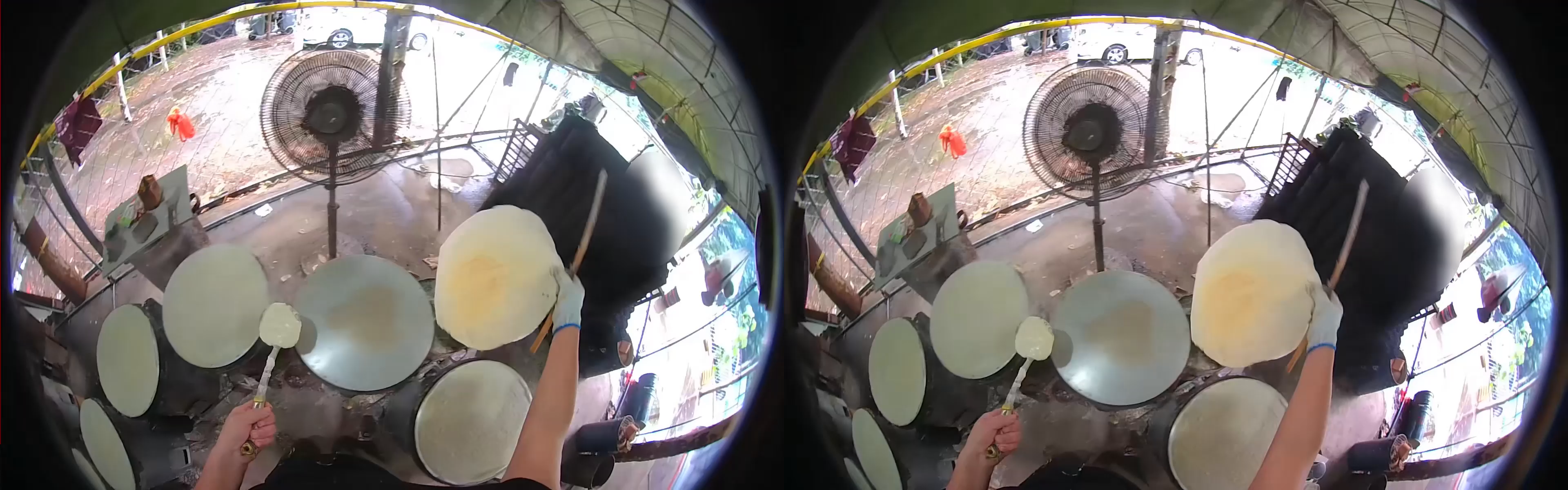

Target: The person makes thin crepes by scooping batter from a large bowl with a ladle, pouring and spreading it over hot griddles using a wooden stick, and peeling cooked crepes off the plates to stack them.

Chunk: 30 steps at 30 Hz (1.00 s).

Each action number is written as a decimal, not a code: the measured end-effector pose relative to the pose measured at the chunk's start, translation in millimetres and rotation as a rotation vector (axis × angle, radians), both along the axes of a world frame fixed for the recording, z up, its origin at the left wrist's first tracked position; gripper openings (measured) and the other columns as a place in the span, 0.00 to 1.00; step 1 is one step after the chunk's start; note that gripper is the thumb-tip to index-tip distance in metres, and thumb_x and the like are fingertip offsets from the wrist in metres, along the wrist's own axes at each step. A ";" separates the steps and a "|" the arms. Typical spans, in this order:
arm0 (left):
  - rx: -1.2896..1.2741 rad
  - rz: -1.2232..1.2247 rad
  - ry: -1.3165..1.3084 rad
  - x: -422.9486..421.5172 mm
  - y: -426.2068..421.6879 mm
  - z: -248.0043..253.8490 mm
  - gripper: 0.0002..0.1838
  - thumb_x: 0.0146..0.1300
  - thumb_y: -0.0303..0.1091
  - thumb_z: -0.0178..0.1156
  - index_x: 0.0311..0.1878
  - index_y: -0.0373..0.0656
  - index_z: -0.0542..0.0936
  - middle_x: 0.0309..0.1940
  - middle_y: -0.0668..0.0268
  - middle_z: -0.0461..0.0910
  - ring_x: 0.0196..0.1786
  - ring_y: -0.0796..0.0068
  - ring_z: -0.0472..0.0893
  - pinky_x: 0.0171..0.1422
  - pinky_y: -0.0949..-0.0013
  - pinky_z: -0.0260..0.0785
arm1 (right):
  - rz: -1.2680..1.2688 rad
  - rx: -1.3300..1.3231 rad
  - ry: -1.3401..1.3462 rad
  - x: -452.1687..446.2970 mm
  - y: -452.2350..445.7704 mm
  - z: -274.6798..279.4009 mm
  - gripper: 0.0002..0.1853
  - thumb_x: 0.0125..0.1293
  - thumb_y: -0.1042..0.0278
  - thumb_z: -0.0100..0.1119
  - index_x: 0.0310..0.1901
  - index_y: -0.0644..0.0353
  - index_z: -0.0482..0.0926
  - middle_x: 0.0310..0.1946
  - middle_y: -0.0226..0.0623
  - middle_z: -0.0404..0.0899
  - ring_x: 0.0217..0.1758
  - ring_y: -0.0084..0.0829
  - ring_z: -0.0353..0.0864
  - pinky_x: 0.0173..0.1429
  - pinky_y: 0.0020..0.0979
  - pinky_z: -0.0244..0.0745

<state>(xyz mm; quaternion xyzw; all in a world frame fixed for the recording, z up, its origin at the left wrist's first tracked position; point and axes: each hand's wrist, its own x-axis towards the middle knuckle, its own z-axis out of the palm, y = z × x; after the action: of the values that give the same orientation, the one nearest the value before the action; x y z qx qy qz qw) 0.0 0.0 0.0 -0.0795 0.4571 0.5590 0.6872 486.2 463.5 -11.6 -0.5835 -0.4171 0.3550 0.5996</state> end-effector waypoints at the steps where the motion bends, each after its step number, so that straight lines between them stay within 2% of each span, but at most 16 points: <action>1: -0.015 -0.001 0.011 -5.6 -0.2 10.8 0.04 0.64 0.24 0.54 0.39 0.41 0.70 0.20 0.70 0.64 0.15 0.83 0.62 0.14 0.76 0.55 | -0.076 0.044 0.078 3.0 -19.6 -15.9 0.11 0.60 0.63 0.64 0.39 0.61 0.78 0.16 0.25 0.69 0.12 0.20 0.65 0.16 0.25 0.60; 2: -0.032 -0.002 0.022 -11.1 -1.7 20.3 0.03 0.64 0.24 0.54 0.39 0.41 0.70 0.20 0.70 0.64 0.15 0.83 0.62 0.15 0.77 0.54 | -0.129 -0.116 0.079 2.7 -42.8 -31.8 0.09 0.60 0.64 0.63 0.37 0.59 0.77 0.15 0.25 0.69 0.11 0.20 0.64 0.14 0.25 0.58; 3: 0.011 -0.015 -0.011 53.0 47.0 14.9 0.03 0.64 0.23 0.53 0.39 0.41 0.70 0.20 0.70 0.64 0.15 0.83 0.62 0.15 0.77 0.54 | -0.184 -0.235 0.037 74.8 -13.3 -22.5 0.08 0.61 0.65 0.62 0.34 0.58 0.75 0.15 0.25 0.68 0.10 0.19 0.63 0.12 0.25 0.56; 5: 0.031 -0.042 0.019 67.6 63.3 23.9 0.03 0.64 0.23 0.53 0.39 0.40 0.70 0.20 0.70 0.64 0.15 0.83 0.61 0.15 0.78 0.53 | -0.216 -0.289 0.165 103.4 -8.8 -106.0 0.06 0.61 0.68 0.60 0.33 0.56 0.72 0.15 0.27 0.67 0.09 0.19 0.62 0.10 0.25 0.53; 7: 0.029 -0.043 0.064 89.6 82.1 31.8 0.03 0.64 0.23 0.52 0.40 0.38 0.71 0.19 0.69 0.64 0.14 0.83 0.61 0.14 0.77 0.52 | -0.179 -0.370 0.262 116.5 -8.9 -157.1 0.07 0.64 0.63 0.58 0.34 0.52 0.70 0.12 0.26 0.64 0.07 0.22 0.61 0.09 0.24 0.54; 10: 0.018 -0.079 0.134 110.6 98.9 43.2 0.04 0.65 0.24 0.51 0.42 0.37 0.72 0.18 0.69 0.64 0.13 0.83 0.61 0.13 0.77 0.52 | -0.277 -0.400 0.434 118.2 -4.6 -196.7 0.07 0.66 0.63 0.57 0.35 0.53 0.70 0.13 0.27 0.65 0.07 0.22 0.62 0.10 0.24 0.54; 11: 0.017 -0.098 0.152 116.0 103.5 44.8 0.04 0.65 0.24 0.51 0.42 0.37 0.72 0.18 0.69 0.64 0.13 0.83 0.61 0.13 0.77 0.53 | -0.276 -0.400 0.396 123.1 0.9 -201.6 0.08 0.66 0.63 0.57 0.34 0.54 0.70 0.13 0.27 0.65 0.08 0.21 0.62 0.10 0.24 0.54; 14: 0.048 -0.139 0.118 121.9 111.1 47.7 0.05 0.65 0.24 0.51 0.43 0.37 0.72 0.18 0.69 0.65 0.13 0.84 0.60 0.13 0.77 0.53 | -0.286 -0.378 0.313 122.7 2.0 -195.4 0.09 0.66 0.63 0.58 0.36 0.57 0.70 0.14 0.27 0.66 0.09 0.20 0.62 0.11 0.24 0.54; 16: 0.077 -0.159 0.053 121.8 113.2 46.8 0.06 0.65 0.24 0.51 0.44 0.38 0.72 0.19 0.70 0.65 0.13 0.84 0.60 0.13 0.77 0.52 | -0.302 -0.332 0.288 111.9 -10.9 -159.5 0.10 0.66 0.63 0.58 0.40 0.59 0.72 0.16 0.27 0.67 0.10 0.19 0.62 0.13 0.24 0.55; 19: 0.155 -0.249 -0.004 117.5 117.8 47.0 0.05 0.65 0.24 0.52 0.44 0.39 0.71 0.18 0.70 0.63 0.13 0.84 0.60 0.14 0.77 0.53 | -0.304 -0.190 -0.165 137.0 -27.9 -187.2 0.20 0.65 0.62 0.59 0.54 0.64 0.72 0.18 0.27 0.68 0.14 0.18 0.63 0.16 0.24 0.58; 20: 0.187 -0.284 -0.014 115.2 119.5 48.1 0.05 0.65 0.24 0.53 0.43 0.39 0.70 0.18 0.71 0.63 0.13 0.84 0.60 0.14 0.76 0.53 | -0.322 -0.187 -0.194 137.0 -42.2 -193.4 0.22 0.66 0.63 0.58 0.58 0.63 0.69 0.20 0.27 0.69 0.14 0.18 0.64 0.17 0.24 0.59; 23: 0.232 -0.459 0.304 110.1 129.2 36.7 0.06 0.66 0.26 0.53 0.42 0.40 0.67 0.17 0.71 0.63 0.12 0.83 0.61 0.15 0.75 0.54 | -0.186 -0.266 -0.036 48.5 -119.9 -110.8 0.31 0.66 0.64 0.57 0.69 0.58 0.61 0.25 0.28 0.72 0.16 0.18 0.64 0.19 0.24 0.62; 25: 0.270 -0.608 0.545 102.2 141.8 8.1 0.07 0.66 0.28 0.53 0.42 0.40 0.65 0.17 0.71 0.64 0.12 0.83 0.63 0.15 0.75 0.56 | 0.069 -0.223 -0.030 -13.1 -177.2 -63.1 0.26 0.67 0.68 0.54 0.67 0.55 0.63 0.28 0.30 0.74 0.16 0.19 0.67 0.20 0.23 0.65; 27: 0.346 -0.668 0.592 92.5 155.1 -37.2 0.09 0.66 0.30 0.53 0.44 0.39 0.65 0.18 0.71 0.66 0.13 0.82 0.64 0.16 0.75 0.58 | 0.214 -0.286 0.298 -45.0 -218.9 -112.4 0.20 0.69 0.69 0.51 0.63 0.54 0.67 0.26 0.31 0.75 0.16 0.20 0.69 0.20 0.23 0.68; 29: 0.307 -0.719 0.718 97.1 173.7 -64.1 0.11 0.65 0.30 0.53 0.47 0.40 0.65 0.17 0.71 0.65 0.14 0.84 0.64 0.16 0.76 0.58 | 0.249 -0.445 0.373 -96.9 -262.8 -114.7 0.14 0.72 0.66 0.50 0.57 0.53 0.72 0.24 0.30 0.74 0.16 0.19 0.69 0.19 0.23 0.68; 30: 0.309 -0.774 0.731 95.9 182.6 -81.7 0.12 0.64 0.30 0.52 0.48 0.39 0.65 0.18 0.69 0.67 0.15 0.79 0.67 0.18 0.72 0.61 | 0.190 -0.490 0.432 -122.6 -280.3 -115.6 0.15 0.72 0.65 0.49 0.59 0.52 0.71 0.23 0.29 0.74 0.16 0.18 0.68 0.19 0.22 0.67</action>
<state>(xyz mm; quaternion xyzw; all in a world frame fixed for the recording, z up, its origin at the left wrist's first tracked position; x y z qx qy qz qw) 95.9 182.6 -81.7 0.3954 0.5744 0.3174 0.6426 363.6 183.3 -127.2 -0.5801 -0.2354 0.6145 0.4802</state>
